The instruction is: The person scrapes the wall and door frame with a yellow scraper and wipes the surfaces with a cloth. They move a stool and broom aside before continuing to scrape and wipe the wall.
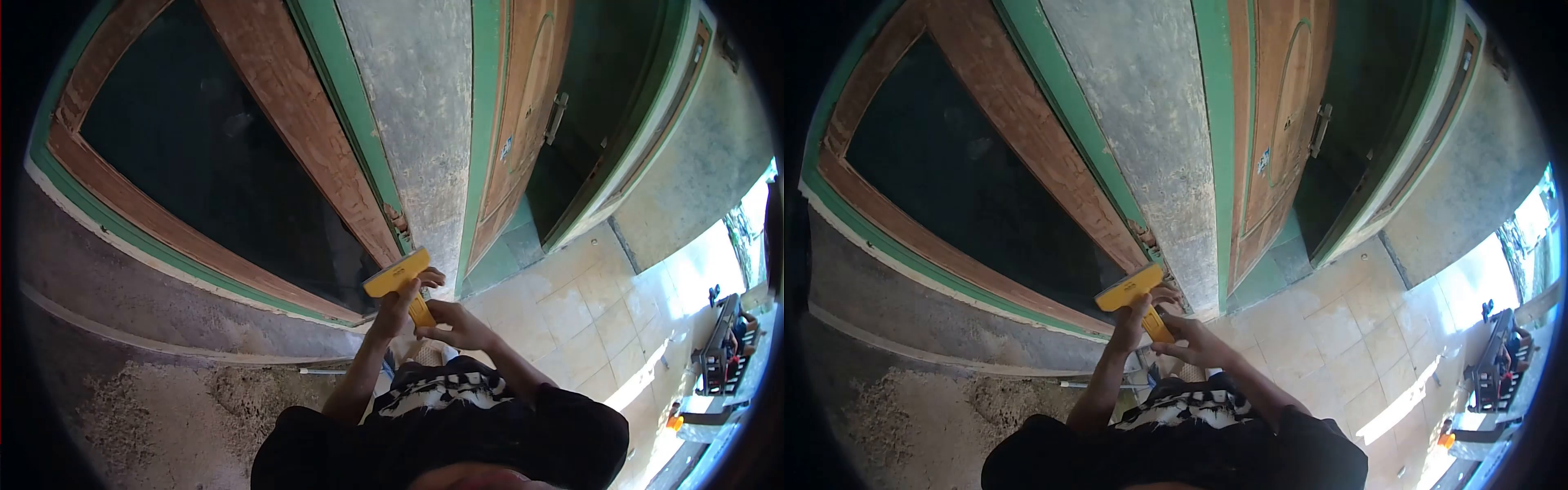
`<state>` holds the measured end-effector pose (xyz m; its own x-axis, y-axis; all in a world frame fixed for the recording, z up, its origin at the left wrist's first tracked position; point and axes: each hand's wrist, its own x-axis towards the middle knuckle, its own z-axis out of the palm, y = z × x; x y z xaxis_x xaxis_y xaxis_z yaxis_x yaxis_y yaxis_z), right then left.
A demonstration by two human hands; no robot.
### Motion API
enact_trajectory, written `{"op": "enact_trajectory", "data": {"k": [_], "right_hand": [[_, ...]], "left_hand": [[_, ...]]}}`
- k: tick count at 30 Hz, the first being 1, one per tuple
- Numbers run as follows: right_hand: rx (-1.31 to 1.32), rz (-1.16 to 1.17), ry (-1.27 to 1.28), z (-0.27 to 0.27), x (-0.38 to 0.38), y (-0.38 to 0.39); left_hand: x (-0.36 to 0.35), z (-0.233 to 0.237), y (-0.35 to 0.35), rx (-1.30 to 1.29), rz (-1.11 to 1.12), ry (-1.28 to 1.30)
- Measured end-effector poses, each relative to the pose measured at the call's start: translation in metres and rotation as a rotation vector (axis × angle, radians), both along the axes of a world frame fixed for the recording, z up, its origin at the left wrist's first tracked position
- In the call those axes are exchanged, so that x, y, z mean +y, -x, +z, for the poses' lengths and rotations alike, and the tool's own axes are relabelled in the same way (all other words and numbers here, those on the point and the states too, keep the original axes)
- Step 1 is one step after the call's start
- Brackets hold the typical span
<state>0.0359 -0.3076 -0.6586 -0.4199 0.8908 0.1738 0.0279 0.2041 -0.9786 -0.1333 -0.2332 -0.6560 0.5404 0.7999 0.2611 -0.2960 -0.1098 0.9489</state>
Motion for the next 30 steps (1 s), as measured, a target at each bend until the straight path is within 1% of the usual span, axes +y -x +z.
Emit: {"op": "enact_trajectory", "data": {"k": [1,2,3,5,6,7,9,10,11,13,14,15,17,20,21,23,25,27,28,29,30], "right_hand": [[0.130,0.000,0.174,-0.013,-0.004,0.007],[0.261,0.001,0.347,-0.019,-0.006,0.012],[0.264,0.011,0.350,-0.023,-0.009,0.014],[0.370,-0.029,0.432,-0.025,-0.011,0.019],[0.352,-0.052,0.445,-0.022,-0.010,0.021],[0.355,-0.043,0.452,-0.020,-0.009,0.021],[0.326,-0.113,0.473,-0.019,-0.006,0.021],[0.368,-0.124,0.484,-0.019,-0.005,0.021],[0.371,-0.122,0.485,-0.018,-0.003,0.021],[0.379,-0.209,0.456,-0.013,-0.001,0.021],[0.365,-0.224,0.454,-0.009,0.000,0.019],[0.370,-0.225,0.457,-0.009,0.000,0.018],[0.288,-0.252,0.409,-0.008,0.001,0.015],[0.278,-0.263,0.409,-0.008,0.000,0.013],[0.279,-0.265,0.406,-0.006,-0.001,0.013],[0.323,-0.315,0.397,0.000,0.000,0.014],[0.333,-0.319,0.403,-0.003,-0.001,0.012],[0.345,-0.324,0.408,-0.004,-0.001,0.011],[0.319,-0.334,0.394,-0.004,-0.001,0.011],[0.293,-0.344,0.382,-0.003,-0.001,0.010],[0.295,-0.349,0.376,-0.004,-0.001,0.008]], "left_hand": [[-0.002,-0.005,0.000,0.028,-0.033,0.057],[-0.003,-0.005,0.001,0.101,-0.069,0.031],[-0.005,-0.004,0.001,0.106,-0.060,0.033],[-0.011,-0.002,0.002,0.146,-0.085,0.117],[-0.011,-0.007,0.004,0.118,-0.072,0.096],[-0.011,-0.007,0.008,0.122,-0.063,0.102],[-0.009,-0.005,0.021,0.167,-0.005,0.113],[-0.008,-0.005,0.027,0.171,-0.002,0.116],[-0.006,-0.006,0.033,0.230,0.096,0.110],[-0.002,-0.007,0.041,0.351,0.289,0.094],[-0.002,0.000,0.038,0.254,0.334,0.120],[-0.001,0.003,0.039,0.259,0.333,0.121],[0.002,0.008,0.042,0.285,0.336,0.103],[0.003,0.008,0.044,0.305,0.299,0.127],[0.002,0.007,0.044,0.305,0.296,0.124],[-0.001,0.005,0.043,0.396,0.259,0.081],[-0.002,0.008,0.038,0.376,0.240,0.091],[-0.003,0.009,0.033,0.276,0.325,0.220],[0.001,-0.005,0.037,0.280,0.368,0.207],[0.002,-0.004,0.037,0.280,0.363,0.200],[0.003,-0.003,0.037,0.347,0.379,0.178]]}}
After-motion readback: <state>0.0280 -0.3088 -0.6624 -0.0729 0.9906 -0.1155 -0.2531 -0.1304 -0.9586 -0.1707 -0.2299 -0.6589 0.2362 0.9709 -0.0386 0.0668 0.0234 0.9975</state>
